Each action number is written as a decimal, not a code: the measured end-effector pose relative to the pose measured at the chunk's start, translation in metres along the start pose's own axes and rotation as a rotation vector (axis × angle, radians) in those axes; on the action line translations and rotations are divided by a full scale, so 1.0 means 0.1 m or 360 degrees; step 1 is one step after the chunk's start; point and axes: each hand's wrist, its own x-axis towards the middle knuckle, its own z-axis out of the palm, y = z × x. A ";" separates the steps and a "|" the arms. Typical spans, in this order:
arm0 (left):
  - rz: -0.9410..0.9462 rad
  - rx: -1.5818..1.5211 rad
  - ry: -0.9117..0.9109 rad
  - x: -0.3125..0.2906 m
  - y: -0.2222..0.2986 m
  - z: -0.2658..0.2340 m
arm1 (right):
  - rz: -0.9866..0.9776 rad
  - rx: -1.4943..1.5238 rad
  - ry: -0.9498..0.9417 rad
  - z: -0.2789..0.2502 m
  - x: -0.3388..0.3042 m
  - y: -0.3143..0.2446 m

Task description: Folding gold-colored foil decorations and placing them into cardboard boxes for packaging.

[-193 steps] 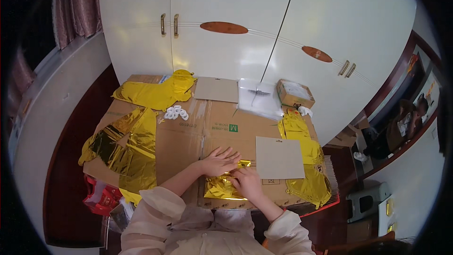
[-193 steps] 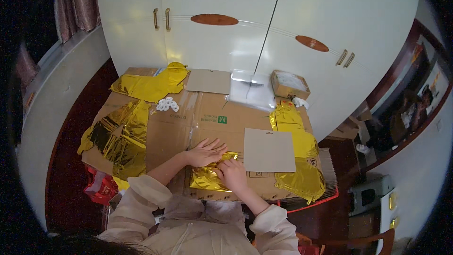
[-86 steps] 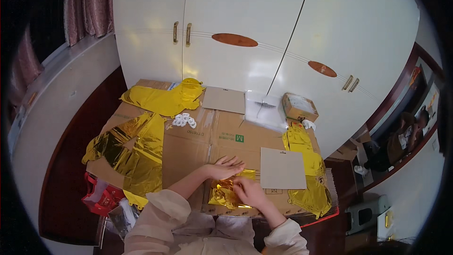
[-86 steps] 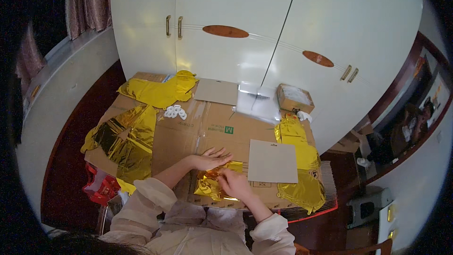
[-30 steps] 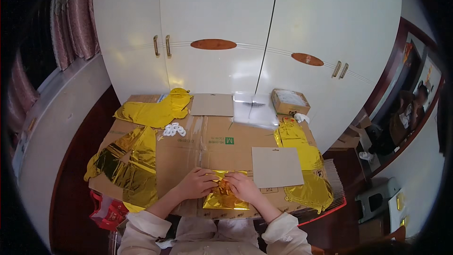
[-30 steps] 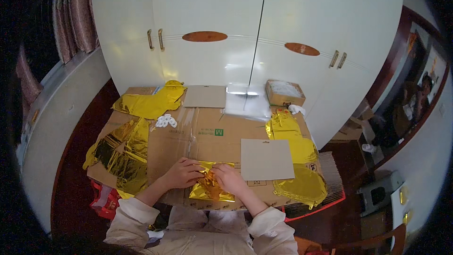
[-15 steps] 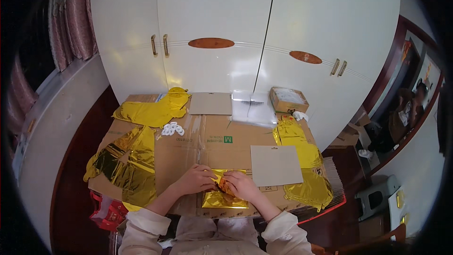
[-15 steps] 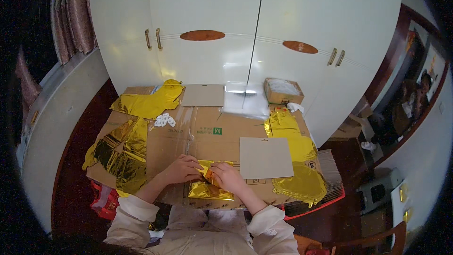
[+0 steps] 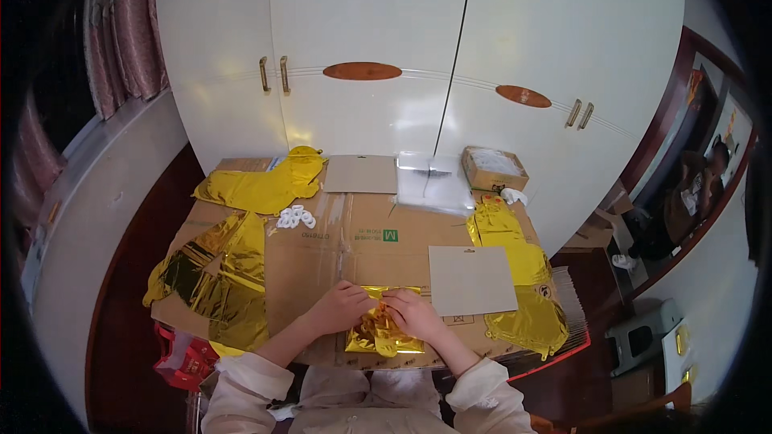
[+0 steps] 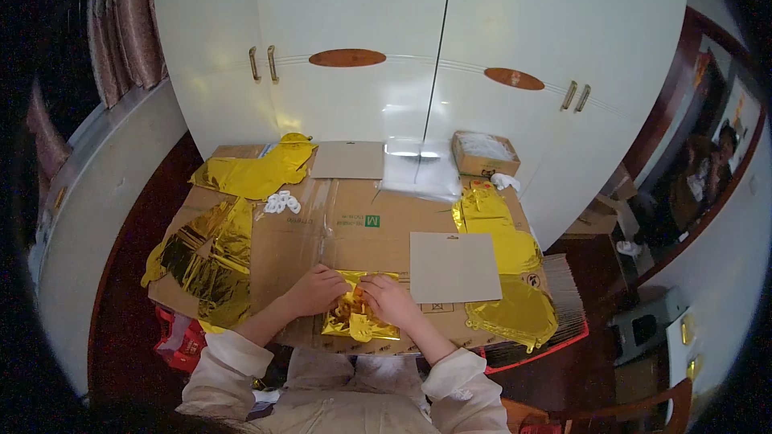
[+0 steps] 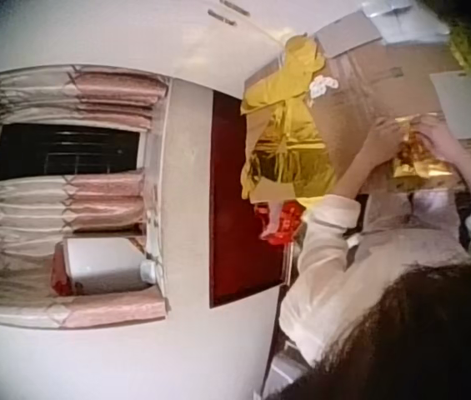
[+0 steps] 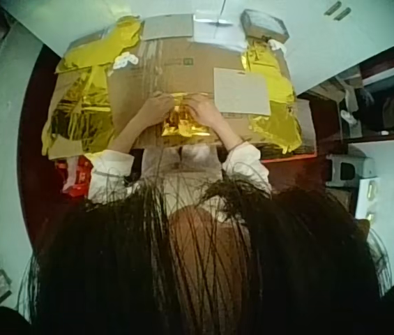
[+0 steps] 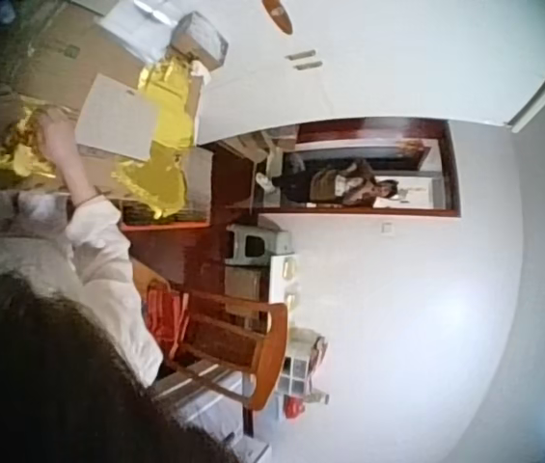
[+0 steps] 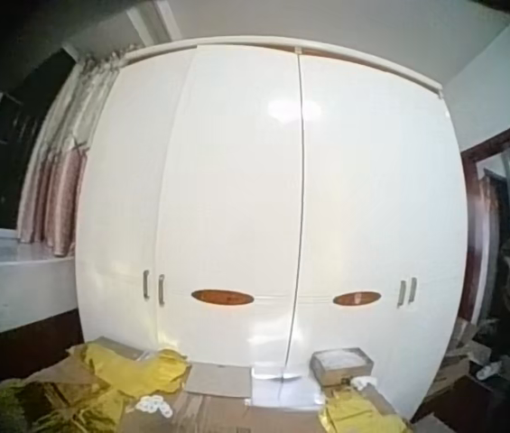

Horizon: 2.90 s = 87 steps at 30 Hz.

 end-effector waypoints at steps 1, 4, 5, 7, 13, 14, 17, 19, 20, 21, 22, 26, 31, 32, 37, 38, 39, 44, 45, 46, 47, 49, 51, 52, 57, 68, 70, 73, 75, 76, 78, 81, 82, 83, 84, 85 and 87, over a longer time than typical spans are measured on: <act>0.0049 0.0074 0.0074 0.00 0.01 0.02 | 0.0006 0.0008 0.0002 0.01 0.00 0.00; 0.0229 0.0238 0.0055 0.00 0.00 0.04 | -0.0032 -0.0016 0.0005 0.00 0.00 0.02; 0.0247 0.0277 0.0124 0.01 0.00 0.04 | -0.0014 0.0000 0.0004 0.00 0.00 0.01; 0.0285 0.0353 0.0260 0.05 0.02 0.04 | 0.0024 0.0033 0.0002 -0.01 -0.01 0.00; 0.0226 0.0345 0.0291 0.08 -0.01 0.03 | 0.0063 0.0134 -0.0065 -0.14 0.00 -0.05; 0.0193 0.0313 0.0300 0.09 -0.02 0.05 | 0.0054 0.0117 -0.0081 -0.14 0.00 -0.04; 0.0062 0.0147 0.0280 0.10 -0.07 0.10 | 0.0036 0.0079 -0.0123 -0.15 0.00 -0.03; -0.0067 -0.0058 0.0201 0.11 -0.10 0.10 | 0.0037 0.0068 -0.0139 -0.17 0.01 -0.06; -0.0104 -0.0076 0.0213 0.10 -0.13 0.13 | 0.0036 0.0074 -0.0142 -0.17 0.02 -0.06; -0.0141 -0.0093 0.0226 0.08 -0.16 0.18 | 0.0035 0.0079 -0.0146 -0.17 0.02 -0.07; -0.0178 -0.0111 0.0238 0.07 -0.18 0.21 | 0.0033 0.0085 -0.0149 -0.17 0.03 -0.08; -0.0219 -0.0244 0.0278 0.09 -0.19 0.24 | 0.0059 0.0100 -0.0144 -0.15 0.02 -0.06; -0.0242 -0.0421 0.0347 0.03 -0.25 0.35 | 0.0047 0.0140 -0.0153 -0.15 0.02 -0.06; -0.0267 -0.0456 0.0326 0.03 -0.25 0.35 | 0.0043 0.0138 -0.0125 -0.15 0.01 -0.06; -0.0324 -0.0564 0.0253 0.05 -0.23 0.31 | 0.0055 0.0137 -0.0061 -0.10 -0.01 -0.01; -0.0336 -0.0566 0.0242 0.04 -0.24 0.33 | 0.0038 0.0115 -0.0062 -0.09 -0.01 -0.01; -0.0347 -0.0568 0.0230 0.03 -0.24 0.35 | 0.0021 0.0094 -0.0063 -0.09 0.00 -0.01; -0.0466 -0.0710 0.0182 0.05 -0.21 0.31 | 0.0033 0.0079 -0.0080 -0.10 0.00 -0.02; -0.0478 -0.0743 0.0174 0.05 -0.21 0.30 | 0.0030 0.0081 -0.0082 -0.10 0.00 -0.02; -0.0490 -0.0777 0.0166 0.05 -0.22 0.30 | 0.0029 0.0083 -0.0083 -0.09 0.00 -0.02; -0.0502 -0.0820 0.0172 0.05 -0.23 0.30 | 0.0044 0.0087 -0.0082 -0.09 0.00 -0.02; -0.0528 -0.0907 0.0184 0.04 -0.24 0.30 | 0.0075 0.0096 -0.0080 -0.08 0.00 -0.02; -0.0514 -0.0936 0.0166 0.02 -0.26 0.31 | 0.0043 0.0093 -0.0059 -0.07 0.00 -0.02; -0.0507 -0.0950 0.0157 0.01 -0.28 0.32 | 0.0027 0.0092 -0.0049 -0.07 0.00 -0.02; -0.0500 -0.0954 0.0147 0.02 -0.26 0.30 | 0.0051 0.0117 -0.0052 -0.04 -0.01 0.03; -0.0796 -0.0424 0.0189 0.07 -0.14 0.31 | 0.0136 0.0183 -0.0030 0.00 -0.03 0.05; -0.0854 -0.0162 0.0307 0.13 0.04 0.11 | 0.0169 0.0177 -0.0026 0.01 -0.04 0.09; -0.0441 0.0031 0.0258 -0.09 0.23 -0.03 | 0.0112 0.0190 -0.0016 -0.03 -0.01 0.02; -0.0453 -0.0085 -0.0101 -0.13 0.53 -0.22 | 0.0088 0.0179 0.0004 -0.01 -0.02 0.05; -0.0458 -0.0142 -0.0281 -0.15 0.66 -0.27 | 0.0075 0.0176 0.0014 0.01 -0.02 0.06; -0.0443 -0.0090 -0.0181 -0.23 0.83 -0.26 | 0.0092 0.0177 0.0022 0.01 -0.02 0.06; -0.0468 0.0026 -0.0207 -0.32 0.93 -0.22 | 0.0112 0.0161 0.0020 0.00 -0.02 0.04; -0.0484 0.0071 -0.0245 -0.34 0.94 -0.21 | 0.0118 0.0152 0.0017 0.00 -0.02 0.04; -0.0488 0.0089 -0.0285 -0.35 0.95 -0.21 | 0.0105 0.0152 0.0009 -0.01 -0.01 0.04; -0.0492 0.0107 -0.0326 -0.36 0.95 -0.21 | 0.0092 0.0152 0.0001 -0.02 -0.01 0.03; -0.0495 0.0125 -0.0367 -0.38 0.96 -0.20 | 0.0081 0.0151 -0.0007 -0.04 -0.01 0.03; -0.0524 0.0119 -0.0405 -0.41 0.97 -0.16 | 0.0061 0.0091 -0.0026 -0.06 0.01 0.00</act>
